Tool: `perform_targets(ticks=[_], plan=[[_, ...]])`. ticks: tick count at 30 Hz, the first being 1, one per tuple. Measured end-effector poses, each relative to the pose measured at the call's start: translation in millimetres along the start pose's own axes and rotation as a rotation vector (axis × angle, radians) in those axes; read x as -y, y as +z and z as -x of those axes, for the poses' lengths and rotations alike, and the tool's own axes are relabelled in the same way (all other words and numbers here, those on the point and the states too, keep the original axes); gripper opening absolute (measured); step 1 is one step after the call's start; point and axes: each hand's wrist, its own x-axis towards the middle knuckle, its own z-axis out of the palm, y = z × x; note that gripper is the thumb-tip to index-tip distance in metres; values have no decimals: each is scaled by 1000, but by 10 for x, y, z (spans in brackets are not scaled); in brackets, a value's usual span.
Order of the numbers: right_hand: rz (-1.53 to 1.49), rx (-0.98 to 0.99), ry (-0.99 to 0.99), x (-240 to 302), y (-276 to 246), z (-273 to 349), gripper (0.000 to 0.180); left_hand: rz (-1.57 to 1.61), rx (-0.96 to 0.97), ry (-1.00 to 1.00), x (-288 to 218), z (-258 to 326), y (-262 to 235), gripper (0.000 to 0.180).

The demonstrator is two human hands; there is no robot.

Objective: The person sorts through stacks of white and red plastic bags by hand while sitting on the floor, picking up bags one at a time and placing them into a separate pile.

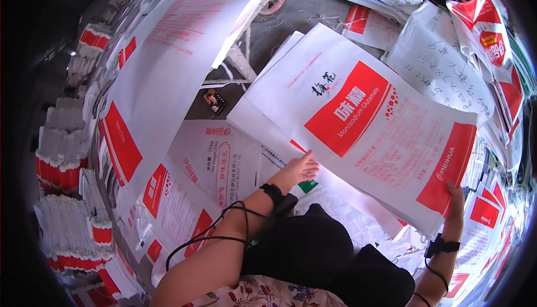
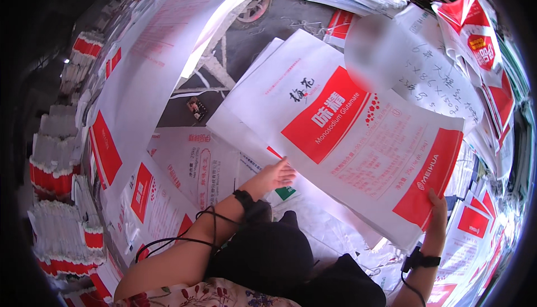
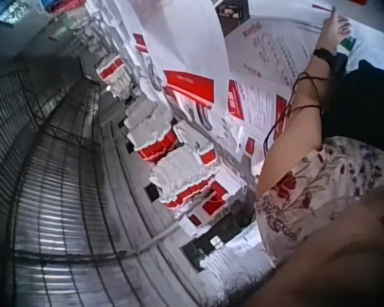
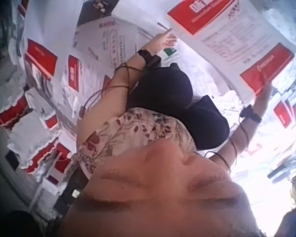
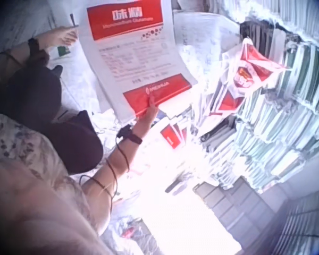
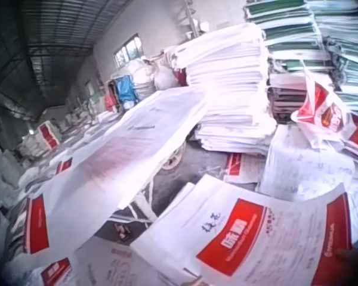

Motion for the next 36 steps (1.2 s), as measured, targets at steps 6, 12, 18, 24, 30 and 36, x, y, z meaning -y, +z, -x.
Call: perform_targets(ticks=[6, 12, 18, 24, 30, 36], plan=[[91, -26, 84, 134, -68, 50, 56, 550, -2, 213, -51, -325, 179, 46], [268, -126, -116, -323, -292, -27, 50, 446, -120, 419, -327, -370, 155, 34], [341, -233, -211, -615, -361, 61, 48, -24, -222, 563, -228, 206, 440, 30], [306, -172, -235, -619, -166, -32, 47, 130, -186, 483, 97, 207, -34, 30], [635, -218, -298, -930, -624, -531, 54, 144, -180, 366, 142, -171, -225, 29], [917, -341, -250, -999, 64, -329, 53, 65, -220, 356, 121, -71, -473, 28]])
